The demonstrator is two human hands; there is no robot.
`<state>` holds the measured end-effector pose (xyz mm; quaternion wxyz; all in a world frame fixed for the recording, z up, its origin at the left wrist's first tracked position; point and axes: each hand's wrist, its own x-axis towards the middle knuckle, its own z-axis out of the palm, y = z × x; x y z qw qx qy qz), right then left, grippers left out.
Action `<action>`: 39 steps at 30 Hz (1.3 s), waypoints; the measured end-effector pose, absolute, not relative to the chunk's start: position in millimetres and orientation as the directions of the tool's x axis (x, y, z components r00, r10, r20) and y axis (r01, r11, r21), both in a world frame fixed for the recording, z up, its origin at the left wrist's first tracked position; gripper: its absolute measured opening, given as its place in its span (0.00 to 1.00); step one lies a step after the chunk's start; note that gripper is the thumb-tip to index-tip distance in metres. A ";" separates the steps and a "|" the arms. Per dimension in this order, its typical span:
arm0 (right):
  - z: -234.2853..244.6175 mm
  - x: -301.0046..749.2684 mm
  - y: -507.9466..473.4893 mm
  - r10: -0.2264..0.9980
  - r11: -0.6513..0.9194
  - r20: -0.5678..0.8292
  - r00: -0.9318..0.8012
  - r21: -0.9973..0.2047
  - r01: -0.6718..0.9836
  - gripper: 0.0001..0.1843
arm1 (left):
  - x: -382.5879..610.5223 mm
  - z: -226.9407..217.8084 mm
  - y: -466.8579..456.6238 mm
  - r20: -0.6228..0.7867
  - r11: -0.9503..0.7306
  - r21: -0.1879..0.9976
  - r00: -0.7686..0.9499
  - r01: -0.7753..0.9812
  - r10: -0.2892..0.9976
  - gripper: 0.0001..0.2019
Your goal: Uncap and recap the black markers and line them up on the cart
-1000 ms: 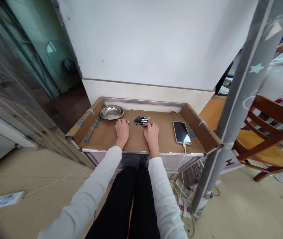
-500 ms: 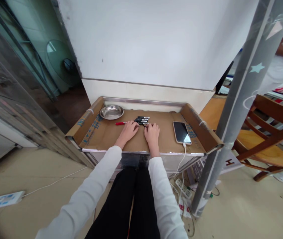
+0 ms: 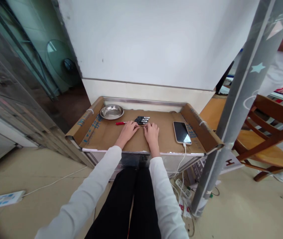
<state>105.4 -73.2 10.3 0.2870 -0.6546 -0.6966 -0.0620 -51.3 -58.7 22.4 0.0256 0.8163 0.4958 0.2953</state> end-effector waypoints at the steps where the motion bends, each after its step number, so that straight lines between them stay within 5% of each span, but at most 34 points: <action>1: 10.5 105.7 -73.0 0.877 0.142 0.480 0.018 -0.295 0.945 0.13 | -51.2 23.5 -59.2 0.456 -0.501 0.334 0.328 0.799 0.827 0.05; 10: 11.9 105.5 -70.9 0.866 0.259 0.499 -0.047 -0.364 0.895 0.12 | -52.0 22.6 -58.8 0.488 -0.545 0.362 0.344 0.756 0.802 0.06; 18: 13.0 106.0 -68.9 0.846 0.456 0.514 -0.142 -0.558 0.694 0.12 | -54.8 27.1 -63.1 0.535 -0.627 0.497 0.358 0.600 0.766 0.06; 33: 16.5 104.2 -72.2 0.856 0.465 0.485 -0.182 -0.564 0.683 0.14 | -54.4 19.7 -54.7 0.574 -0.650 0.634 0.307 0.420 0.759 0.02; 39: 22.6 103.4 -77.1 0.836 0.448 0.523 -0.165 -0.478 0.755 0.13 | -53.1 23.2 -60.2 0.540 -0.628 0.649 0.322 0.429 0.778 0.05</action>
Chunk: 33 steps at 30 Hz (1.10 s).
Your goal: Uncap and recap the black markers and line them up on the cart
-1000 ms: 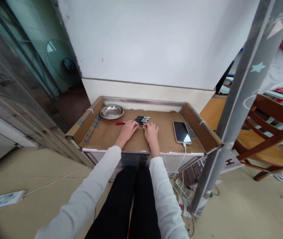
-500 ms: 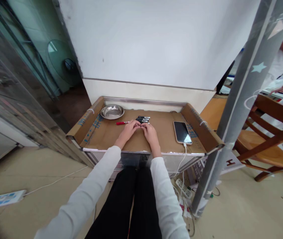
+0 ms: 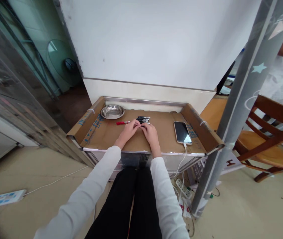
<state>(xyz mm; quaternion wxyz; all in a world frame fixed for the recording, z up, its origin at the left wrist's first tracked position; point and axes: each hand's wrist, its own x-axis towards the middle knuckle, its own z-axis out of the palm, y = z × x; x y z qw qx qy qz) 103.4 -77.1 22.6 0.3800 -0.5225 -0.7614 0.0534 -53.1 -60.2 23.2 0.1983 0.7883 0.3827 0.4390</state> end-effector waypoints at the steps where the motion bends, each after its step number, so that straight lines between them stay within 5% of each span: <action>1: 23.1 103.5 -77.2 0.833 0.437 0.530 -0.158 -0.457 0.775 0.14 | -52.5 24.0 -61.3 0.550 -0.633 0.643 0.315 0.431 0.774 0.08; 5: 23.9 104.8 -76.8 0.847 0.341 0.521 -0.105 -0.381 0.859 0.14 | -49.9 24.3 -62.6 0.579 -0.631 0.567 0.289 0.530 0.763 0.18; 19: 15.9 107.6 -79.0 0.841 -0.075 0.487 0.236 -0.326 0.942 0.11 | -49.3 22.8 -64.4 0.429 -0.514 0.266 0.378 0.815 0.821 0.23; 27: 18.2 106.1 -82.7 0.800 -0.157 0.489 0.348 -0.389 0.908 0.12 | -49.9 21.5 -63.9 0.441 -0.497 0.273 0.352 0.824 0.826 0.12; 33: 17.8 107.6 -82.6 0.801 -0.059 0.524 0.291 -0.413 0.909 0.13 | -50.2 23.6 -63.2 0.466 -0.536 0.310 0.366 0.785 0.805 0.09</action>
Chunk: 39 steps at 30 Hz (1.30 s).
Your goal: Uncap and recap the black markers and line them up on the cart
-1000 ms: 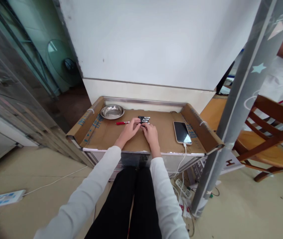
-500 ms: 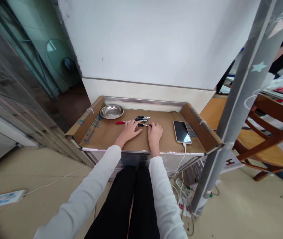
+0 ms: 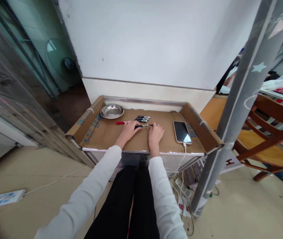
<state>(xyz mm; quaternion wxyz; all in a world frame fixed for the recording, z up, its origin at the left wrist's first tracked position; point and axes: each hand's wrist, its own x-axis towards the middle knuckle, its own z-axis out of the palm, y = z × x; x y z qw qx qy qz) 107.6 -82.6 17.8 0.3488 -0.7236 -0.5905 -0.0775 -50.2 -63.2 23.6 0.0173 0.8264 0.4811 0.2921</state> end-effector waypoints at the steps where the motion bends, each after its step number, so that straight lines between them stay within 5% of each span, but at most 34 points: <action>1: 17.8 108.5 -81.8 0.805 -0.031 0.526 0.275 -0.425 0.905 0.14 | -50.2 24.0 -62.9 0.474 -0.534 0.315 0.358 0.784 0.805 0.09; 7: 20.7 110.2 -77.0 0.811 0.308 0.578 0.096 -0.561 0.769 0.18 | -51.2 28.7 -64.2 0.505 -0.515 0.321 0.316 0.795 0.803 0.09; 14: 20.1 102.6 -75.0 0.754 0.620 0.600 -0.268 -0.516 0.591 0.45 | -49.9 32.1 -68.6 0.561 -0.391 0.309 0.167 0.867 0.811 0.13; 18: 13.1 103.8 -67.7 0.786 0.560 0.559 -0.264 -0.464 0.687 0.45 | -47.4 32.9 -70.4 0.569 -0.256 0.330 0.025 0.909 0.822 0.11; 25: 6.8 102.0 -63.7 0.862 0.273 0.497 -0.097 -0.297 0.915 0.32 | -53.0 24.6 -73.9 0.438 0.048 0.441 -0.261 0.896 0.860 0.11; 34: 4.7 99.6 -62.8 0.883 0.183 0.469 -0.028 -0.288 0.940 0.23 | -52.1 24.9 -74.3 0.461 0.176 0.461 -0.404 0.870 0.790 0.10; 39: 10.4 99.4 -64.9 0.888 0.181 0.460 -0.028 -0.291 0.940 0.15 | -53.1 26.1 -72.0 0.454 0.059 0.423 -0.268 0.904 0.850 0.14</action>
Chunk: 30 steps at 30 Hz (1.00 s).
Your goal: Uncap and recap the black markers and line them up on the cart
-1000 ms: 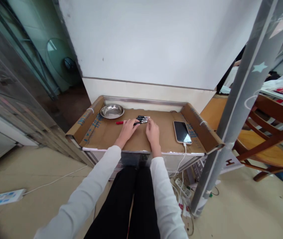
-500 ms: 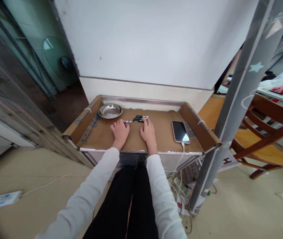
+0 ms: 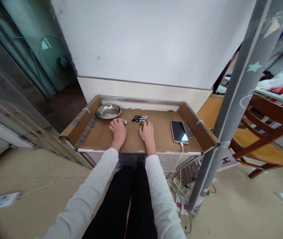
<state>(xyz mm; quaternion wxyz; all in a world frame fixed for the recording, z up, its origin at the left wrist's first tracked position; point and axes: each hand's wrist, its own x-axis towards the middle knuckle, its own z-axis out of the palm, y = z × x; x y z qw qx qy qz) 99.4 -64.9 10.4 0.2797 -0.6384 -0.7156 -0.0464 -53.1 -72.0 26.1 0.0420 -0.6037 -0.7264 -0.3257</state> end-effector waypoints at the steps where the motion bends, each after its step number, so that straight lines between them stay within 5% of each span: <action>1: 11.6 99.3 -65.6 0.887 0.178 0.461 -0.028 -0.286 0.941 0.14 | -53.3 26.6 -71.1 0.469 -0.011 0.398 -0.194 0.917 0.861 0.14; 5: 13.8 98.5 -68.2 0.883 0.159 0.470 -0.017 -0.264 0.951 0.17 | -50.1 27.8 -65.4 0.498 -0.353 0.264 0.187 0.898 0.847 0.14; 8: 13.7 97.8 -69.4 0.883 0.167 0.468 -0.033 -0.247 0.955 0.22 | -45.6 26.0 -60.5 0.466 -0.461 0.209 0.327 0.862 0.822 0.16; 24: 13.2 99.5 -71.9 0.868 -0.034 0.475 0.148 -0.240 0.970 0.14 | -46.2 19.6 -58.5 0.435 -0.455 0.244 0.322 0.857 0.841 0.09; 30: 13.1 102.1 -71.5 0.892 0.030 0.445 0.086 -0.249 0.968 0.13 | -47.0 23.2 -59.9 0.417 -0.450 0.286 0.314 0.846 0.853 0.07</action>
